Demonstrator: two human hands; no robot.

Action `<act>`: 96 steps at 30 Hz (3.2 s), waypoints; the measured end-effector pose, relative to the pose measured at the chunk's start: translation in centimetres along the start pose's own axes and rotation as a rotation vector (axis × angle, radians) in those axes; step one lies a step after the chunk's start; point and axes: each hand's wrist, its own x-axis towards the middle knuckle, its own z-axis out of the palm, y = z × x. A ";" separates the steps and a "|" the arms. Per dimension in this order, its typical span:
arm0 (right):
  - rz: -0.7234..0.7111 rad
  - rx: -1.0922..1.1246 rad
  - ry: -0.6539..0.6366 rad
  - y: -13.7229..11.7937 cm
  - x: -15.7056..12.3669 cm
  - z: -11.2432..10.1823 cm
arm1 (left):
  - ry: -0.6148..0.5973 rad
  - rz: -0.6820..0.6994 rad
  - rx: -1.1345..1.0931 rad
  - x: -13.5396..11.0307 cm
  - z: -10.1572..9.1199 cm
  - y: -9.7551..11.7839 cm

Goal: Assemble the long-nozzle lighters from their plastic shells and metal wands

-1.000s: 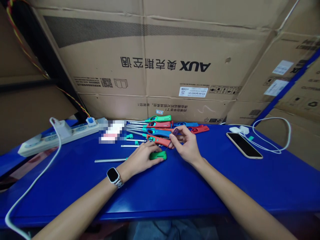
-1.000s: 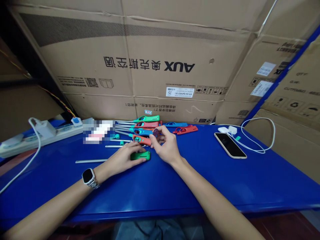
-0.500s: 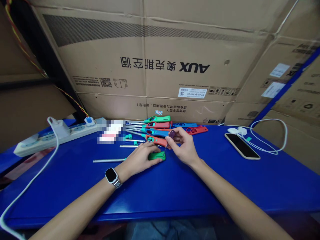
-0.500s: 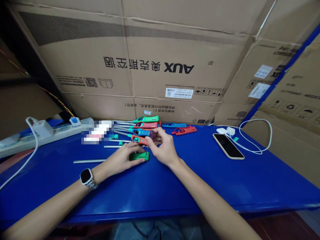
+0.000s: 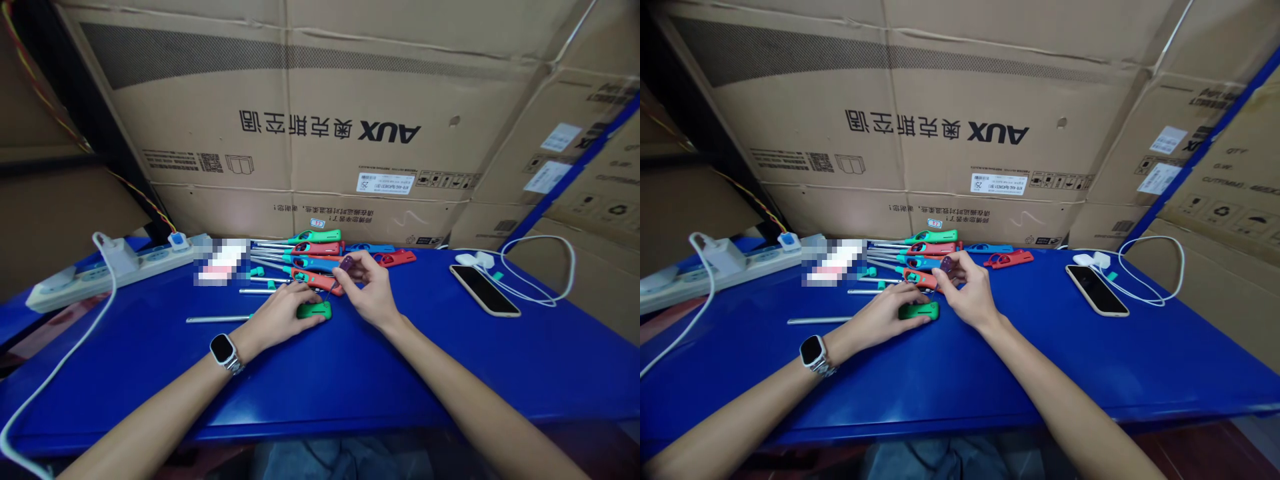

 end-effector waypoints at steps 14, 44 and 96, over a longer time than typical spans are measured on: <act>0.021 -0.012 -0.020 -0.2 0.1 -0.2 | 0.001 -0.008 0.001 0.0 -0.1 0.1; 0.010 0.004 0.016 -0.2 0.1 -0.6 | 0.127 -0.018 -0.290 1.2 1.4 0.3; -0.010 -0.039 -0.042 -0.3 0.1 -0.5 | 0.068 -0.012 -0.267 1.1 1.4 0.0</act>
